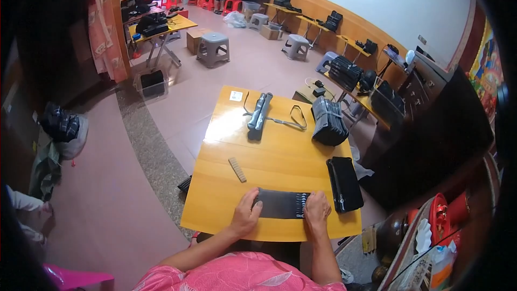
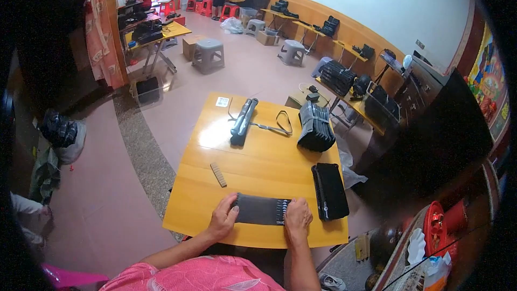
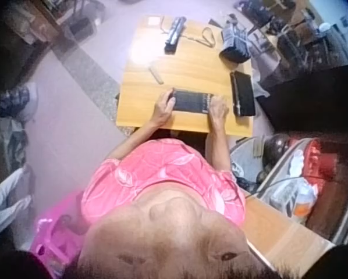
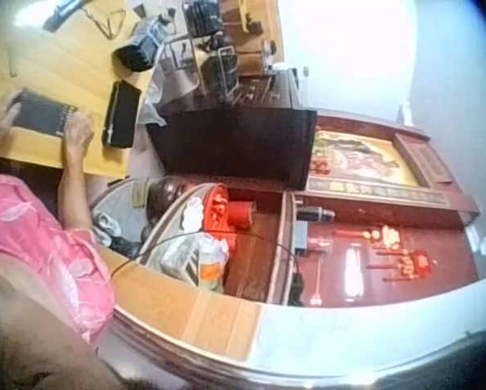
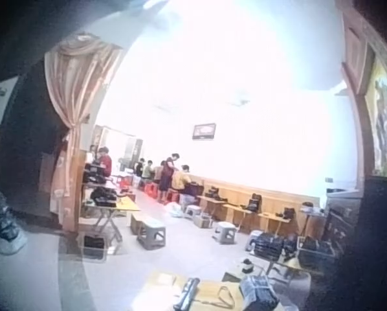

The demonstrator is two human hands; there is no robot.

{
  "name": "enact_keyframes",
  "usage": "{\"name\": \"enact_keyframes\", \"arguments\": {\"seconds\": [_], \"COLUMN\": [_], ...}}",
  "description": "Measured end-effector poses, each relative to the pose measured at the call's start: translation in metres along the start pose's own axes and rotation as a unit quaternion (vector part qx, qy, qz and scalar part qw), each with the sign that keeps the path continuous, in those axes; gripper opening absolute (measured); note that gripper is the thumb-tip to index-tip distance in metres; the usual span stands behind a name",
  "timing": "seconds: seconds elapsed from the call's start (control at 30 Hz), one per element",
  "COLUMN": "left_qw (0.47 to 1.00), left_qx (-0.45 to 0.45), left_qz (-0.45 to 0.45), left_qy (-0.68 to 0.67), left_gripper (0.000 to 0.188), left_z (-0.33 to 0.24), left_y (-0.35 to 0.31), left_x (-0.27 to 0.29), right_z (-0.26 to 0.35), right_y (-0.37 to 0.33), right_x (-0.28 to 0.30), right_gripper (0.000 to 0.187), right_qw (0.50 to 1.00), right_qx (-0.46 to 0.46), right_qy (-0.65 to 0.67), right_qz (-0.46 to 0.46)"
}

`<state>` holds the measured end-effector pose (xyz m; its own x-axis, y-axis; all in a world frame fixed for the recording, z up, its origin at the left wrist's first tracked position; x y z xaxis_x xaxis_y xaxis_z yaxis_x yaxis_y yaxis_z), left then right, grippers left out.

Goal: Stacking and aligning black textile strips or labels on a wooden table.

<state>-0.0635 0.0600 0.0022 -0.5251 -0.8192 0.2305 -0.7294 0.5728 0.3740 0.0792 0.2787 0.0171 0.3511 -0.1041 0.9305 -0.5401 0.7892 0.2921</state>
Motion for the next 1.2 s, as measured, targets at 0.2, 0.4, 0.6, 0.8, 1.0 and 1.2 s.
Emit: {"name": "enact_keyframes", "arguments": {"seconds": [0.2,0.4,0.6,0.8,1.0,1.2], "left_qw": [0.996,0.953,0.899,0.944,0.773,0.851], "left_qx": [0.056,0.184,0.212,0.043,0.282,0.303], "left_qz": [-0.04,-0.075,-0.087,0.114,0.096,0.107], "left_qy": [-0.059,-0.229,-0.373,-0.306,-0.56,-0.416], "left_gripper": [0.033,0.039,0.042,0.071,0.038,0.031], "left_z": [0.016,0.062,0.057,-0.039,-0.032,-0.033], "left_y": [-0.002,-0.009,-0.008,-0.008,-0.017,-0.016], "left_x": [0.007,0.006,0.005,-0.003,-0.01,-0.005], "right_z": [0.008,0.123,0.103,0.077,0.048,0.116], "right_y": [0.004,-0.004,-0.005,-0.008,-0.048,-0.067], "right_x": [0.009,0.124,0.314,0.207,0.092,0.117], "right_gripper": [0.025,0.009,0.018,0.022,0.024,0.082], "right_qw": [0.999,0.955,0.889,0.92,0.945,0.949], "right_qx": [0.009,0.266,0.138,0.137,-0.005,0.276], "right_qy": [0.025,0.108,0.174,0.27,0.323,0.147], "right_qz": [0.021,-0.073,-0.4,-0.251,-0.055,0.035]}}
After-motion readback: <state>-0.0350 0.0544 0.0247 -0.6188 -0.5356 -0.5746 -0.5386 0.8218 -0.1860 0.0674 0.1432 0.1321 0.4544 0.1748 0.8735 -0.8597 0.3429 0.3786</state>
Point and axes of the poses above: each hand's wrist, its own y-axis towards the middle knuckle, its own x-axis out of the back of the hand, z = x × y, the point moved 8 cm from there along y, towards the middle knuckle, and after that the axes turned 1 degree about x, right-handed, at the moved point
